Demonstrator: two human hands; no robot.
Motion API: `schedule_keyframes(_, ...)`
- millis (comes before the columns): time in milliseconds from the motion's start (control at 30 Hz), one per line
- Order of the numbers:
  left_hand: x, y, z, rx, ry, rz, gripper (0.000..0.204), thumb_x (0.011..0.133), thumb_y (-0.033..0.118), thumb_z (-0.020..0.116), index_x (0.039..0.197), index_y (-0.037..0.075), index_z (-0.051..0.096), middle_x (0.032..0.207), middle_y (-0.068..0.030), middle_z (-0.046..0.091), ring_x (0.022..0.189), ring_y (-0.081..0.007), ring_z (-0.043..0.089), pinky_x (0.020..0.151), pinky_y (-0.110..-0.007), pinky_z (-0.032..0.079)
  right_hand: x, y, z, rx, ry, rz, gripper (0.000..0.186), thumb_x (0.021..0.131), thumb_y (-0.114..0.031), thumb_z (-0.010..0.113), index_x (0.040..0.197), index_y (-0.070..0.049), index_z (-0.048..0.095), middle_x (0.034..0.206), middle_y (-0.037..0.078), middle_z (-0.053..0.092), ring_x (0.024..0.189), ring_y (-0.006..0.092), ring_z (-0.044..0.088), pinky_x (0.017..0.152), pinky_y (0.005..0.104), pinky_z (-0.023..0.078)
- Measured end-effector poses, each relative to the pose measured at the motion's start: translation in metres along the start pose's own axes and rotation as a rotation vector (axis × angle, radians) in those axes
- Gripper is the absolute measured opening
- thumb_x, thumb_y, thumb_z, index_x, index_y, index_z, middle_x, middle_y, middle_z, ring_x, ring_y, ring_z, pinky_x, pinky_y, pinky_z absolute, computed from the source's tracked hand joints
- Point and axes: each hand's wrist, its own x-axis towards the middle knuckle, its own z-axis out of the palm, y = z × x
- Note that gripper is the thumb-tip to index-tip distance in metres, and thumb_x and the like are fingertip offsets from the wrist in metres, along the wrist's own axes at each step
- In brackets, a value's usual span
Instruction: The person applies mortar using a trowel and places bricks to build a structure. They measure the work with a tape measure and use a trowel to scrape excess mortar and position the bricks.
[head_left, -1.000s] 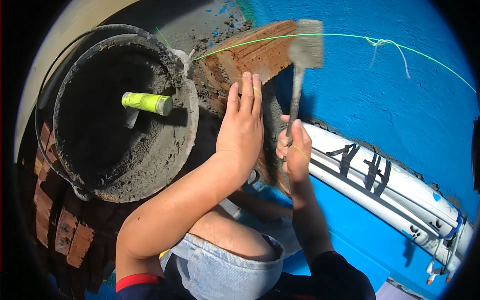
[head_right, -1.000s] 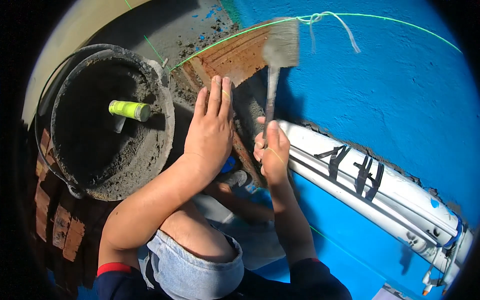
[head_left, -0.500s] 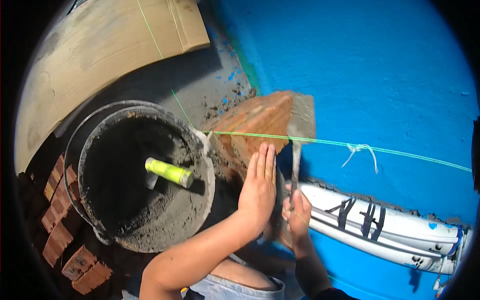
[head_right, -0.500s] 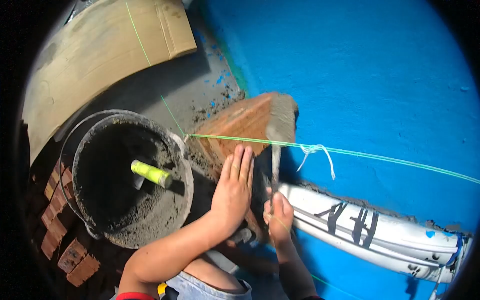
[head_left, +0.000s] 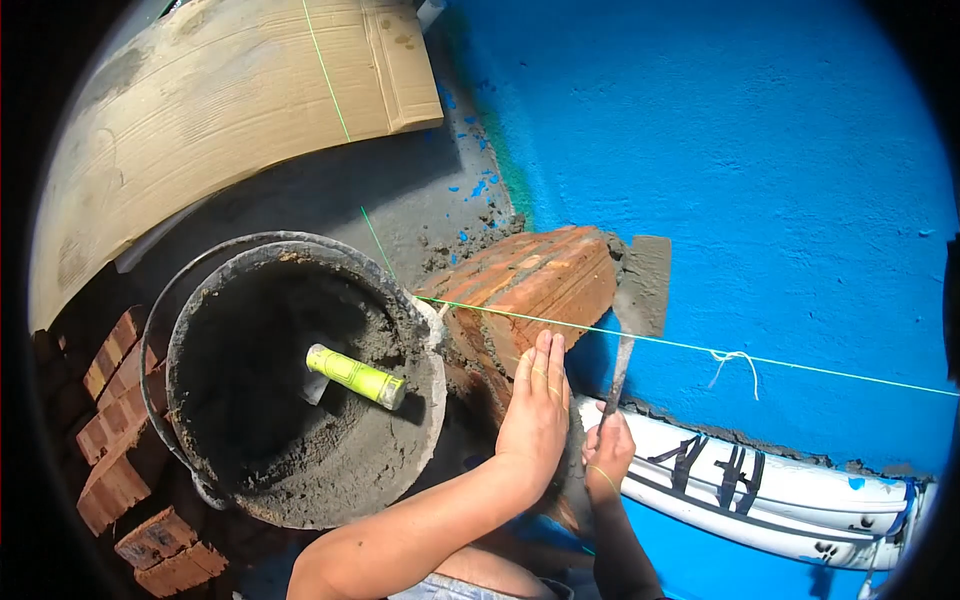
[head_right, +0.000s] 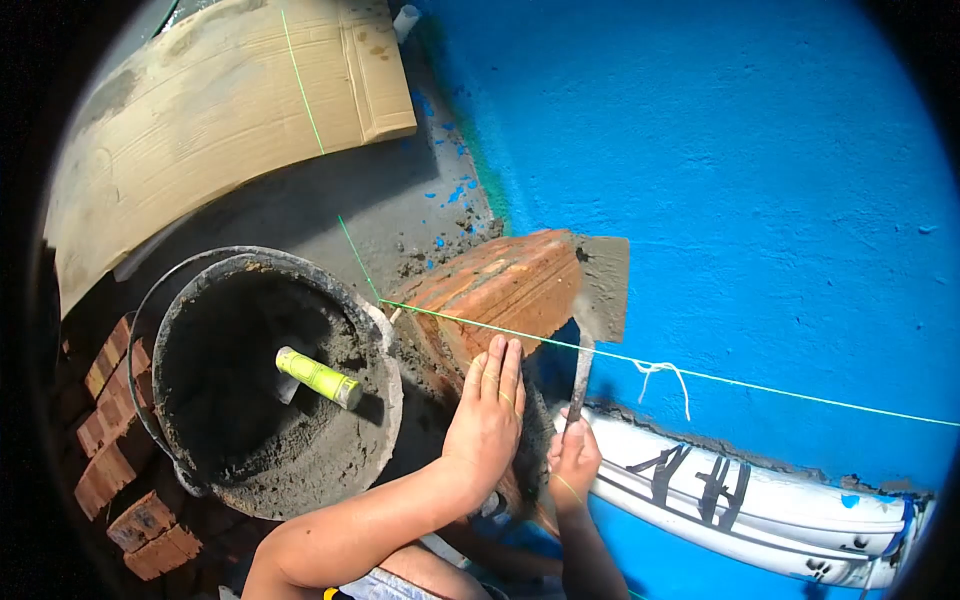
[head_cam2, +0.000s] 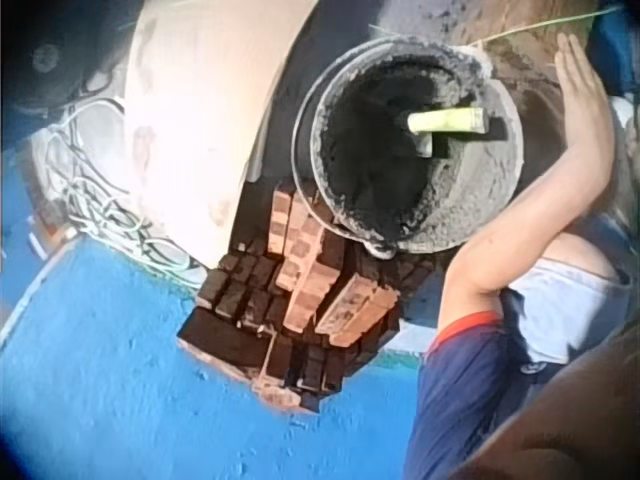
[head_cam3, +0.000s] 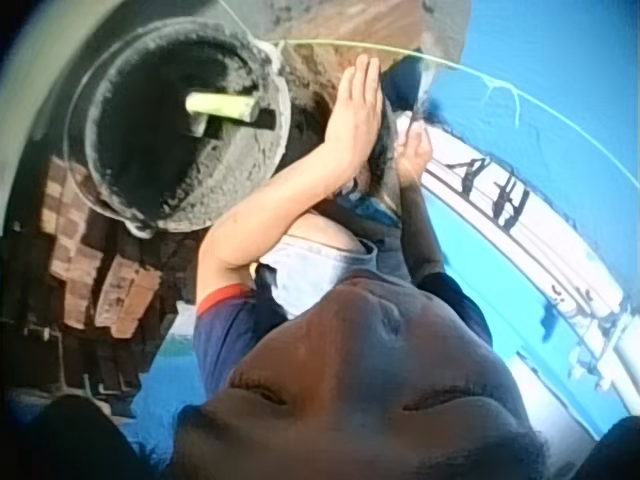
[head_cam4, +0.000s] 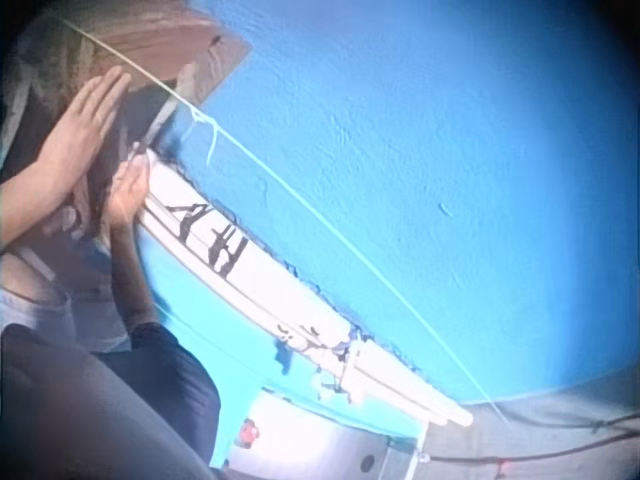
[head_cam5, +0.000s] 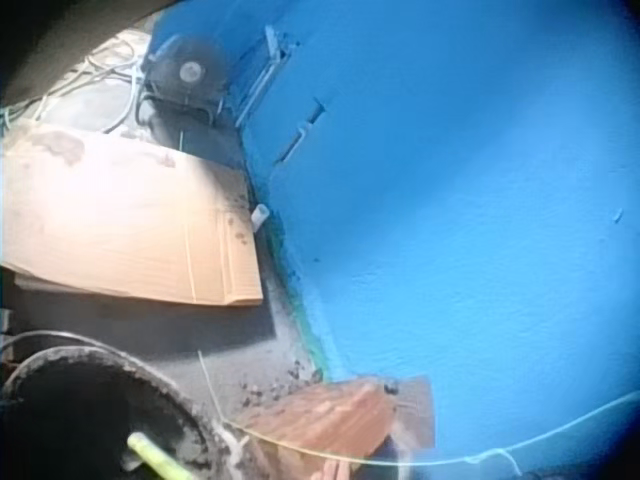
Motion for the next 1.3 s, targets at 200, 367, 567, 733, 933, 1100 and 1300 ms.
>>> schedule_keyframes(200,0.001,0.001,0.003,-0.046,0.053,-0.019,0.051,0.095,0.023,0.041,0.138,-0.003,0.048,0.155,-0.0234,0.027,0.145,-0.0401,0.022,0.118,-0.048,0.018,0.012,-0.002,-0.008,0.002,0.038,0.011,0.039,0.105,-0.034,0.042,0.118,-0.001,0.059,0.06,-0.003,0.044,0.047,0.0039,0.038,0.043,0.02,0.029)
schedule_keyframes(367,0.003,-0.001,0.0,-0.058,0.092,-0.028,0.047,0.095,0.023,0.041,0.134,-0.001,0.052,0.154,-0.0228,0.03,0.144,-0.04,0.024,0.118,-0.049,0.019,0.018,-0.003,-0.017,-0.14,0.011,0.143,0.039,0.105,-0.034,0.043,0.115,-0.002,0.061,0.057,-0.004,0.043,0.045,0.0038,0.036,0.042,0.0205,0.027)
schedule_keyframes(567,0.017,0.01,-0.013,-0.029,0.029,-0.052,0.049,0.095,0.024,0.041,0.132,-0.006,0.052,0.15,-0.0267,0.033,0.142,-0.0455,0.025,0.116,-0.053,0.019,0.042,-0.013,-0.018,0.039,0.043,-0.08,0.036,0.104,-0.032,0.046,0.118,-0.002,0.06,0.059,-0.004,0.043,0.048,0.0031,0.037,0.043,0.0199,0.027)
schedule_keyframes(733,0.068,0.007,0.002,-0.144,0.23,-0.036,0.05,0.094,0.024,0.042,0.134,-0.006,0.052,0.152,-0.026,0.029,0.144,-0.0428,0.02,0.116,-0.052,0.017,0.047,-0.013,-0.011,-0.084,0.028,0.068,0.035,0.104,-0.033,0.046,0.113,-0.003,0.063,0.059,-0.005,0.043,0.047,0.003,0.036,0.043,0.0195,0.028)
schedule_keyframes(933,0.081,0.016,0.016,-0.123,0.183,-0.076,0.051,0.094,0.023,0.044,0.136,-0.005,0.049,0.151,-0.0243,0.032,0.144,-0.0407,0.023,0.116,-0.049,0.02,0.054,-0.013,-0.007,-0.044,0.059,-0.026,0.039,0.103,-0.035,0.047,0.113,-0.002,0.063,0.058,-0.004,0.043,0.046,0.0043,0.038,0.043,0.0202,0.028)
schedule_keyframes(1100,0.086,0.018,0.011,-0.128,0.119,-0.09,0.049,0.094,0.024,0.044,0.135,-0.003,0.05,0.151,-0.0252,0.031,0.142,-0.0422,0.025,0.115,-0.049,0.022,0.054,-0.013,-0.009,0.024,0.055,-0.022,0.041,0.103,-0.037,0.047,0.117,-0.001,0.06,0.057,-0.003,0.043,0.043,0.0041,0.037,0.039,0.0209,0.026)
schedule_keyframes(1300,0.086,0.02,0.01,-0.163,0.117,-0.104,0.049,0.095,0.024,0.044,0.136,-0.002,0.05,0.151,-0.0253,0.03,0.143,-0.0429,0.024,0.114,-0.049,0.023,0.052,-0.006,-0.01,-0.029,-0.008,0.07,0.038,0.104,-0.034,0.045,0.113,0.0,0.061,0.054,-0.004,0.041,0.042,0.0042,0.034,0.039,0.0214,0.025)
